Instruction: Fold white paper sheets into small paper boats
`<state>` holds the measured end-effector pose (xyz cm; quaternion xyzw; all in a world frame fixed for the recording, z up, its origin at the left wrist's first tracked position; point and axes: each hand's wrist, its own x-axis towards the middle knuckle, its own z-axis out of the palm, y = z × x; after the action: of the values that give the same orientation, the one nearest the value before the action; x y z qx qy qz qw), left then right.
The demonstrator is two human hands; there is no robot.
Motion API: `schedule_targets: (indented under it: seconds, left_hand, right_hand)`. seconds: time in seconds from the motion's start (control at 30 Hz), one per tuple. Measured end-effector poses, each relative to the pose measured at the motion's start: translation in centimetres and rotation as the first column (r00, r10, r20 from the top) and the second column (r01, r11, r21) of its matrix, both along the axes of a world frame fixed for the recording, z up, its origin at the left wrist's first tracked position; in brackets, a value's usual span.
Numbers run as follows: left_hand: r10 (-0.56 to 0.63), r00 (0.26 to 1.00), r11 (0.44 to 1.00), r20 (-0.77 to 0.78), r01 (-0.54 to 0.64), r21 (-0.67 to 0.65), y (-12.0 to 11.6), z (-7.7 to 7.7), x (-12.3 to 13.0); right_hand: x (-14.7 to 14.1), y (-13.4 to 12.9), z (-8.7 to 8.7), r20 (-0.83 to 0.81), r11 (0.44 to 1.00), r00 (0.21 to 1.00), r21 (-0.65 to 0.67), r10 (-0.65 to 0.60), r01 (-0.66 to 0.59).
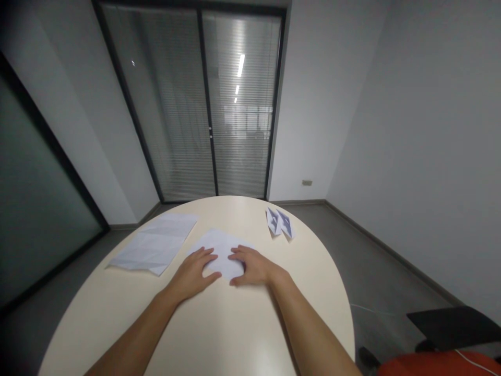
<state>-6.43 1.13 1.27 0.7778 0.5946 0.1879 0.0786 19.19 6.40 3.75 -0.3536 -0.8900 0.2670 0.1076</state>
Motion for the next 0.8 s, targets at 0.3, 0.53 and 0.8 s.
schedule_targets:
  seconds: [0.3, 0.53, 0.8]
  left_hand:
    - [-0.017, 0.999, 1.000, 0.038, 0.017, 0.013, 0.14, -0.43, -0.26]
    - [-0.018, 0.999, 1.000, 0.035, 0.018, -0.002, -0.05, -0.20, -0.17]
    - [-0.016, 1.000, 1.000, 0.021, 0.016, -0.011, -0.26, -0.02, 0.16]
  right_hand:
    - [0.73, 0.36, -0.15, 0.010, 0.998, 0.999, -0.046, -0.052, 0.052]
    - [0.67, -0.02, 0.25, 0.004, 0.998, 0.998, -0.024, -0.057, 0.057]
    - [0.58, -0.22, 0.09, 0.001, 0.997, 0.997, 0.019, -0.072, 0.072]
